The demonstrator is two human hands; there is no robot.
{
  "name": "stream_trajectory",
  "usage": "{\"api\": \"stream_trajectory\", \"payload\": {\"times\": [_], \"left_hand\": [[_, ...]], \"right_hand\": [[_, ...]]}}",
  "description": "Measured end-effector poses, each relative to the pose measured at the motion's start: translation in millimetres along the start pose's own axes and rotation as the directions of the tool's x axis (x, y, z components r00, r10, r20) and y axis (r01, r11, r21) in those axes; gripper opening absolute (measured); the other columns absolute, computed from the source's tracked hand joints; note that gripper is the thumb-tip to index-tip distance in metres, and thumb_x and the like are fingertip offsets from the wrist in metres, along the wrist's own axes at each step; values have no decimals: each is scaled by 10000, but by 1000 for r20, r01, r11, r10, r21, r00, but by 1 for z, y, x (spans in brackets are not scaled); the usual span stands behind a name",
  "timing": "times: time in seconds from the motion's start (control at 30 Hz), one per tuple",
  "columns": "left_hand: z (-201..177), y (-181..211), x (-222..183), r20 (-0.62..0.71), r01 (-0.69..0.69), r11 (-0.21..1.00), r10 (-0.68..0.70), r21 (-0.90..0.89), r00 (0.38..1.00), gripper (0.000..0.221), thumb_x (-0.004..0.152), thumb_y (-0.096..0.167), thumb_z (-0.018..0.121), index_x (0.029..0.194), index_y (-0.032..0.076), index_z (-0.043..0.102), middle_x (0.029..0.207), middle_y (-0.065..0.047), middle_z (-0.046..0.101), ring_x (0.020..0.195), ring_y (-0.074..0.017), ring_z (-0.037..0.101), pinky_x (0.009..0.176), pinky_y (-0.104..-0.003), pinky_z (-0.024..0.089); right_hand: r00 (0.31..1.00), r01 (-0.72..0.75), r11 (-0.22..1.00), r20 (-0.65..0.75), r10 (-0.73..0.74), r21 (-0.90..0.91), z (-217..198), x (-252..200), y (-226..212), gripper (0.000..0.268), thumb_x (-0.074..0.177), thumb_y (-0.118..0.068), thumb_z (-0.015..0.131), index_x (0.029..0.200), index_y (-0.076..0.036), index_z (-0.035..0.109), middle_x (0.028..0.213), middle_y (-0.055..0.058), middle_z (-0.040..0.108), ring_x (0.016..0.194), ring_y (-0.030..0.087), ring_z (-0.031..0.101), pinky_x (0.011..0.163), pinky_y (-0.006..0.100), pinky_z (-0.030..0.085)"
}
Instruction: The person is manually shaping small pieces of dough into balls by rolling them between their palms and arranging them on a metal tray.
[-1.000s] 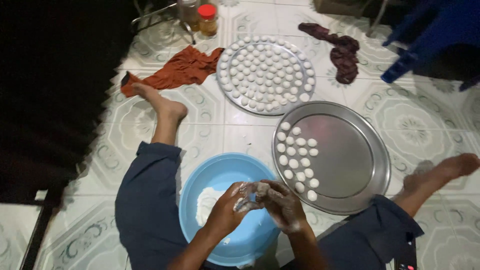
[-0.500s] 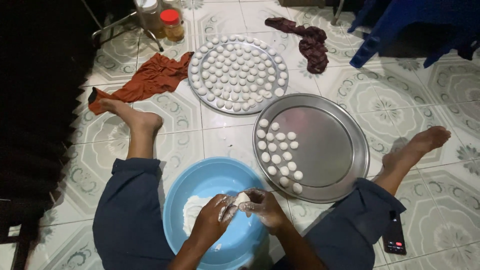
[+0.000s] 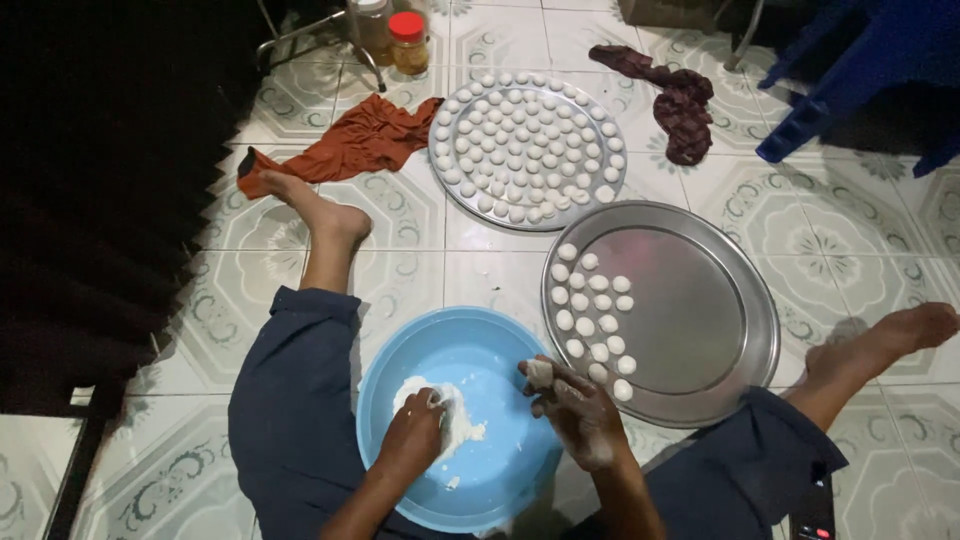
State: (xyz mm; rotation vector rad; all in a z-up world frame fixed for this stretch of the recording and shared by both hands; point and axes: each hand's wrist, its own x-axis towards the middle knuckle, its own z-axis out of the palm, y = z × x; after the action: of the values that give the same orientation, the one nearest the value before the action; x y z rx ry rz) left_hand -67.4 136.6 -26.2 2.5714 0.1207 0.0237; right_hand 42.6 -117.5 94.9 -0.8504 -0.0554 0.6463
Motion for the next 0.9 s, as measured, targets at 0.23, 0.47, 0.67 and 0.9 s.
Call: {"api": "stream_trajectory", "payload": {"times": [0.23, 0.47, 0.67, 0.9], "left_hand": [[-59, 84, 28, 98, 230, 476, -285, -849, 953, 435, 972, 293, 540, 1312, 36, 627, 1299, -98, 708, 1127, -225, 694, 997, -347, 523], [-82, 132, 43, 431, 361, -354, -142, -863, 891, 554, 984, 193, 481, 1463, -83, 519, 1474, -239, 603, 1315, -339, 582, 1074, -395, 450], [-75, 114, 42, 433, 213, -499, -381, -840, 817, 497, 1024, 86, 434, 1475, -121, 460, 1409, -280, 589, 1262, -359, 596, 1079, -397, 474], [-32, 24, 29, -258, -237, 248, -58, -939, 964, 523, 910, -121, 415, 1434, -126, 413, 1421, -254, 547, 1327, -336, 586, 1162, -399, 477]], "right_hand": [[973, 10, 898, -202, -109, -439, 22, 1, 18, 257, 868, 9, 720, 1123, 43, 718, 978, 208, 787, 763, 261, 696, 634, 371, 579], [665, 609, -131, 593, -454, -782, 44, 2, 50, 212, 799, -67, 719, 1011, -74, 715, 1093, 38, 712, 976, 224, 659, 850, 362, 522], [865, 381, 176, 283, -414, -908, 18, -11, 66, 447, 892, -168, 754, 1294, -36, 610, 1267, 151, 673, 1037, 299, 690, 807, 382, 600], [792, 313, -328, 54, 608, -891, -4, -24, 78, 608, 898, -366, 718, 1409, -91, 537, 1495, 181, 450, 1304, 402, 427, 1020, 579, 335]]}}
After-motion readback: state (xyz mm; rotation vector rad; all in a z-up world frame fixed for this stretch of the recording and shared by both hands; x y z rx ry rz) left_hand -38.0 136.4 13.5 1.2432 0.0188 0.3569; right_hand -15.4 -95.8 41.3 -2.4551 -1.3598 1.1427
